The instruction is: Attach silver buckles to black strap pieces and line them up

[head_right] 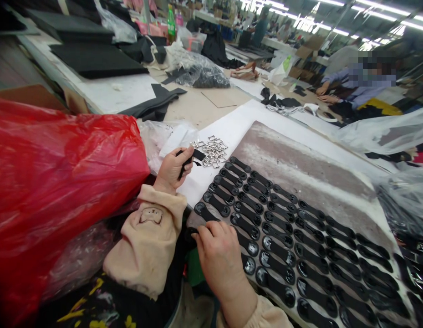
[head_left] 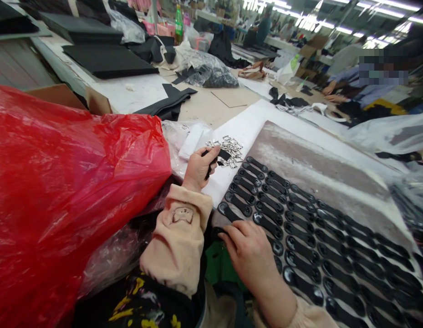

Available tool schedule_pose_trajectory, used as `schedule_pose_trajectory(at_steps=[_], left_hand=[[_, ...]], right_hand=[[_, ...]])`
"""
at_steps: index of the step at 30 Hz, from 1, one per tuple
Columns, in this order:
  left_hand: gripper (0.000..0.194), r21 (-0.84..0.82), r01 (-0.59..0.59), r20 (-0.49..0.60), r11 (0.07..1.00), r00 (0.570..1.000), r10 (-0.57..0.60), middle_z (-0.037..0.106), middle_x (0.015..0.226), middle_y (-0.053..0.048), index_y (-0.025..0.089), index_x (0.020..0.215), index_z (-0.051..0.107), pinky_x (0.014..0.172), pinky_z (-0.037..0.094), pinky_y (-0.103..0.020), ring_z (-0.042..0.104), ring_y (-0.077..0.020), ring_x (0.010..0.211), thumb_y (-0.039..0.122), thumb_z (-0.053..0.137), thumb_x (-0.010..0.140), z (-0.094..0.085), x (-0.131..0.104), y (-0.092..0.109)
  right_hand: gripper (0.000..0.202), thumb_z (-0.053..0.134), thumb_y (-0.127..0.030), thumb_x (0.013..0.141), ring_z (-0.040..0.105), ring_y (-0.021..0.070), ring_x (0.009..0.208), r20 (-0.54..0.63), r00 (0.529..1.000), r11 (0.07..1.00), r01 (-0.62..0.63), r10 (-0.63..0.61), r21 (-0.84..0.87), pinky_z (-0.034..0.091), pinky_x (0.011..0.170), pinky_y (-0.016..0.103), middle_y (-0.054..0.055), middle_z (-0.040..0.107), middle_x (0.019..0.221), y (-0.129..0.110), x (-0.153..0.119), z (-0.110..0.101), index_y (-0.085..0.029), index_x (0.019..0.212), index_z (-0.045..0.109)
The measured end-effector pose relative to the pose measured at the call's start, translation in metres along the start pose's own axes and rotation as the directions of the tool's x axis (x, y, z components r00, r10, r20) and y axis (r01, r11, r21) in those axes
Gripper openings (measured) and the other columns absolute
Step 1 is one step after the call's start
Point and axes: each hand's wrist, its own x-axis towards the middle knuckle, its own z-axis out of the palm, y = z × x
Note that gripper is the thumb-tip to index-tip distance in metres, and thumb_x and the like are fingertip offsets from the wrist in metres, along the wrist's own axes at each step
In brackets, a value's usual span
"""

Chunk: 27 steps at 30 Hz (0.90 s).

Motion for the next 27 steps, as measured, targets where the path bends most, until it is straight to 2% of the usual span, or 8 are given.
schedule_pose_trajectory(at_steps=[4,7,11,14,22,24,27], left_hand=[[0.041,0.016,0.013,-0.009,1.000,1.000,-0.013,0.042,0.057,0.008,0.017,0.068,0.042,0.031,0.014,-0.014,0.033,0.0000,0.037,0.038,0.077,0.062,0.003,-0.001,-0.001],[0.041,0.032,0.026,-0.009,0.999,1.000,-0.026,0.042,0.055,0.008,0.017,0.068,0.042,0.031,0.014,-0.014,0.033,-0.0001,0.037,0.040,0.077,0.062,0.005,-0.002,-0.001],[0.041,0.023,0.024,-0.002,0.999,1.000,-0.024,0.043,0.057,0.008,0.017,0.068,0.042,0.031,0.014,-0.013,0.034,-0.0001,0.037,0.038,0.077,0.062,0.006,-0.003,-0.001],[0.041,0.016,0.015,0.002,1.000,1.000,-0.015,0.042,0.057,0.008,0.017,0.068,0.041,0.030,0.015,-0.013,0.034,-0.0002,0.037,0.036,0.077,0.062,0.006,-0.003,-0.001],[0.038,0.039,0.006,0.018,0.999,1.000,-0.007,0.041,0.058,0.008,0.017,0.070,0.044,0.030,0.017,-0.013,0.034,-0.0004,0.037,0.036,0.077,0.063,0.009,-0.005,-0.002],[0.037,0.063,-0.006,0.016,0.998,1.000,0.005,0.042,0.057,0.007,0.017,0.070,0.045,0.030,0.017,-0.013,0.034,-0.0007,0.036,0.035,0.077,0.064,0.011,-0.010,0.002],[0.033,0.091,-0.014,0.031,0.996,0.999,0.011,0.044,0.056,0.007,0.016,0.071,0.048,0.031,0.017,-0.013,0.034,-0.0009,0.036,0.033,0.076,0.065,0.019,-0.027,0.012]], right_hand=[[0.007,0.057,-0.023,0.087,0.053,0.0242,0.084,0.013,0.999,0.997,-0.041,0.040,0.060,0.037,0.073,0.037,0.006,0.060,0.083,0.003,0.000,0.005,-0.021,0.082,0.061],[0.010,0.060,-0.021,0.085,0.054,0.0216,0.081,0.054,0.997,0.979,-0.069,0.060,0.192,0.038,0.071,0.033,0.003,0.059,0.079,0.009,0.006,0.002,-0.020,0.075,0.059],[0.013,0.057,-0.022,0.087,0.056,0.0178,0.077,0.084,0.990,0.912,-0.139,0.115,0.387,0.040,0.070,0.028,0.000,0.060,0.076,0.014,0.016,-0.005,-0.021,0.074,0.061],[0.014,0.056,-0.024,0.088,0.058,0.0169,0.075,0.091,0.978,0.895,-0.207,0.186,0.394,0.041,0.069,0.027,0.000,0.062,0.075,0.014,0.022,-0.006,-0.021,0.076,0.064],[0.009,0.060,-0.022,0.086,0.058,0.0221,0.086,-0.051,0.988,0.986,-0.139,0.144,0.096,0.039,0.078,0.034,0.004,0.065,0.085,0.011,0.019,-0.001,-0.022,0.090,0.067],[0.008,0.059,-0.021,0.086,0.057,0.0225,0.087,-0.121,0.981,0.985,-0.135,0.149,0.111,0.038,0.079,0.035,0.004,0.065,0.087,0.010,0.016,-0.005,-0.021,0.090,0.065],[0.007,0.057,-0.021,0.087,0.057,0.0208,0.087,-0.210,0.965,0.959,-0.102,0.160,0.264,0.041,0.079,0.034,0.004,0.063,0.087,0.010,0.007,-0.016,-0.020,0.091,0.063]])
